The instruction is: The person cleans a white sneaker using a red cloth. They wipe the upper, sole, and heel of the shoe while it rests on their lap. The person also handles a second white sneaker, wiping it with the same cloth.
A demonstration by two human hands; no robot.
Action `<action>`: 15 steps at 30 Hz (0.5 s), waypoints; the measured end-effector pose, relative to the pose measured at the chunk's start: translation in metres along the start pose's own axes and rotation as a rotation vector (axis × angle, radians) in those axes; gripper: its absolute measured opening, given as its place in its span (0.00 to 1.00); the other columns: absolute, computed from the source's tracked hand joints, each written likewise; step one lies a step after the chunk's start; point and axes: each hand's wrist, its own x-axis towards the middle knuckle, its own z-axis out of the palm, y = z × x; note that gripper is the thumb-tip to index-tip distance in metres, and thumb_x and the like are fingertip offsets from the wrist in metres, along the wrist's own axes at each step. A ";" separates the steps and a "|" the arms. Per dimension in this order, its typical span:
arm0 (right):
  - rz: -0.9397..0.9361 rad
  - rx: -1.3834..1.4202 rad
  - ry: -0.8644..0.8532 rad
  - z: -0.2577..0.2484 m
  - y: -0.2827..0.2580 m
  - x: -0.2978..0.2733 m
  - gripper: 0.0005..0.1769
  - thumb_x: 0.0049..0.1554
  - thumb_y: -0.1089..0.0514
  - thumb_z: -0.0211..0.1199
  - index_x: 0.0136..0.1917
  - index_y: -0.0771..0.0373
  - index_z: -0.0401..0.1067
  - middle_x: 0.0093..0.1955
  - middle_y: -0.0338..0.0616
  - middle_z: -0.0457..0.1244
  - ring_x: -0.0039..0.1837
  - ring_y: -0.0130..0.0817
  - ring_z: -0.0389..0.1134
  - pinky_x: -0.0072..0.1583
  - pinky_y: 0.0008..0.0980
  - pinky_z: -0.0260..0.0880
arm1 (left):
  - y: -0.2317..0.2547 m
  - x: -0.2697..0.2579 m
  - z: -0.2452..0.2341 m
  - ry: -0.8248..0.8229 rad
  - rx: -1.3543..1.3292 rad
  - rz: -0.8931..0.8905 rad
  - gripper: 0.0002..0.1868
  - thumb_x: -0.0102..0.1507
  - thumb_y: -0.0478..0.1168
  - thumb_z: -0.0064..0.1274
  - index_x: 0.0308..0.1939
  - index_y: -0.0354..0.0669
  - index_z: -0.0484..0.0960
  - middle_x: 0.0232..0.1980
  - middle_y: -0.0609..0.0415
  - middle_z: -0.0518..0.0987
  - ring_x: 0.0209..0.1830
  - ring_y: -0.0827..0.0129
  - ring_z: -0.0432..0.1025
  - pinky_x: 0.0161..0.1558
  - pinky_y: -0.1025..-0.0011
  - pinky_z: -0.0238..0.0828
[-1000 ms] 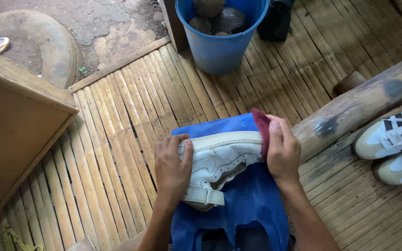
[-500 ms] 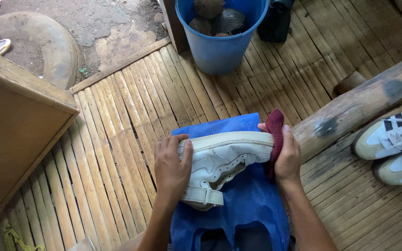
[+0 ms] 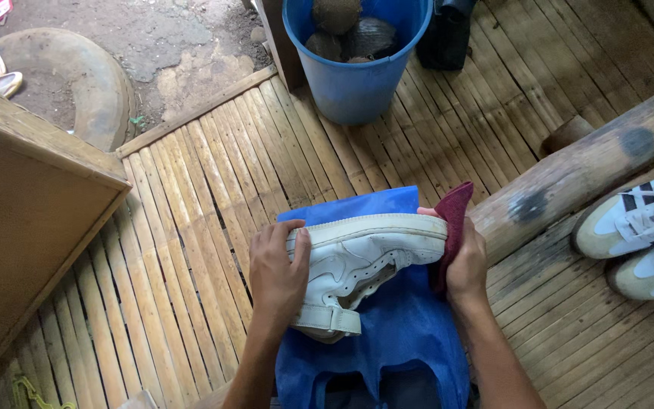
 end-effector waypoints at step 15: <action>-0.065 0.088 0.084 -0.021 0.042 0.001 0.26 0.72 0.44 0.46 0.58 0.70 0.72 0.49 0.44 0.68 0.50 0.30 0.68 0.53 0.29 0.69 | 0.049 0.004 -0.001 -0.254 -0.092 0.498 0.28 0.64 0.50 0.58 0.62 0.36 0.76 0.62 0.41 0.77 0.68 0.49 0.66 0.72 0.46 0.48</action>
